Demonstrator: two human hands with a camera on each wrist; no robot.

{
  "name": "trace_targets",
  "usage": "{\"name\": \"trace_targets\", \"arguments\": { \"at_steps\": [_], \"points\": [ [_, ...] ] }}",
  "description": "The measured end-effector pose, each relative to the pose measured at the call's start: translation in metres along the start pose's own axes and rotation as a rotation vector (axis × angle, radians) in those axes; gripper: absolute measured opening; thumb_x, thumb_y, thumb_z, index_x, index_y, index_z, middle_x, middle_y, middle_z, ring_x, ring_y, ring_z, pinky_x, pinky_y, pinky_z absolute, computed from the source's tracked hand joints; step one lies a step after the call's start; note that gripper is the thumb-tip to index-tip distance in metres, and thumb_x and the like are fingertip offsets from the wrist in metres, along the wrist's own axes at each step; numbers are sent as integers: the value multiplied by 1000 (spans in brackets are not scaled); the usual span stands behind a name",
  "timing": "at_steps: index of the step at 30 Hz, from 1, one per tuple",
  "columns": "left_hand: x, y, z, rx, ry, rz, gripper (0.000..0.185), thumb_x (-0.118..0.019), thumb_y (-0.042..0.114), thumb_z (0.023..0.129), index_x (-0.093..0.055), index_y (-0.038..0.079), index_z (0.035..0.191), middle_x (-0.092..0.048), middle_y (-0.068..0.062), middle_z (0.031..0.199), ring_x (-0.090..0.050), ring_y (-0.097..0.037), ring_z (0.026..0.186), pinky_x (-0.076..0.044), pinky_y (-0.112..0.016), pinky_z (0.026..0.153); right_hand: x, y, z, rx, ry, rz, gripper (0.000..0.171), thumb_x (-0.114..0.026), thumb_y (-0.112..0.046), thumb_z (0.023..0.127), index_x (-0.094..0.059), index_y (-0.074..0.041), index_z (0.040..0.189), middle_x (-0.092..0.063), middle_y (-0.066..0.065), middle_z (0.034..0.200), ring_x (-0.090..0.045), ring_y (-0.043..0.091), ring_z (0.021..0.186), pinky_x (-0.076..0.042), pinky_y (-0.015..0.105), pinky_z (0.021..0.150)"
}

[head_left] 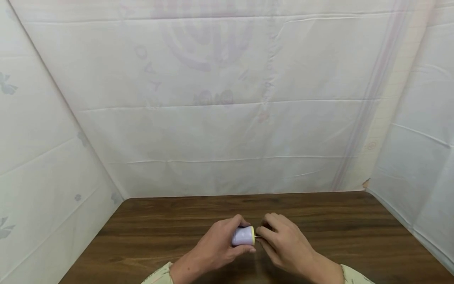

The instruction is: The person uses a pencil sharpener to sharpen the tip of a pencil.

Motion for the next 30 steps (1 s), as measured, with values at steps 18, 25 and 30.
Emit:
{"name": "trace_targets", "arguments": {
  "at_steps": [18,25,30],
  "points": [
    [-5,-4,-2,31,-39,-17,39,-85,36,91,-59,21,117,-73,3,114,-61,2,82,-51,-16,68,1,1,-6,16,-45,84,12,-68,-16,105,-74,-13,95,-55,-9,91,-44,3,80,-39,9,71],
    [3,-21,-10,125,-47,-64,39,-83,38,93,-58,23,120,-73,3,114,-62,1,83,-53,-21,69,12,14,-17,-60,-10,81,8,-73,-14,102,-74,-15,94,-55,-9,90,-44,1,78,-39,8,68],
    [8,-27,-9,136,-29,-127,42,-82,44,94,-58,25,122,-72,7,111,-66,-2,88,-56,-24,75,16,23,-19,-170,-33,76,27,-90,0,79,-74,-18,92,-54,-13,88,-44,-3,76,-40,7,65]
  ]
}}
Point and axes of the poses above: each hand's wrist, its own z-axis towards the middle knuckle, its own x-axis out of the back of the hand, y = z × x, the point moved 9 cm from there along z, towards the middle knuckle
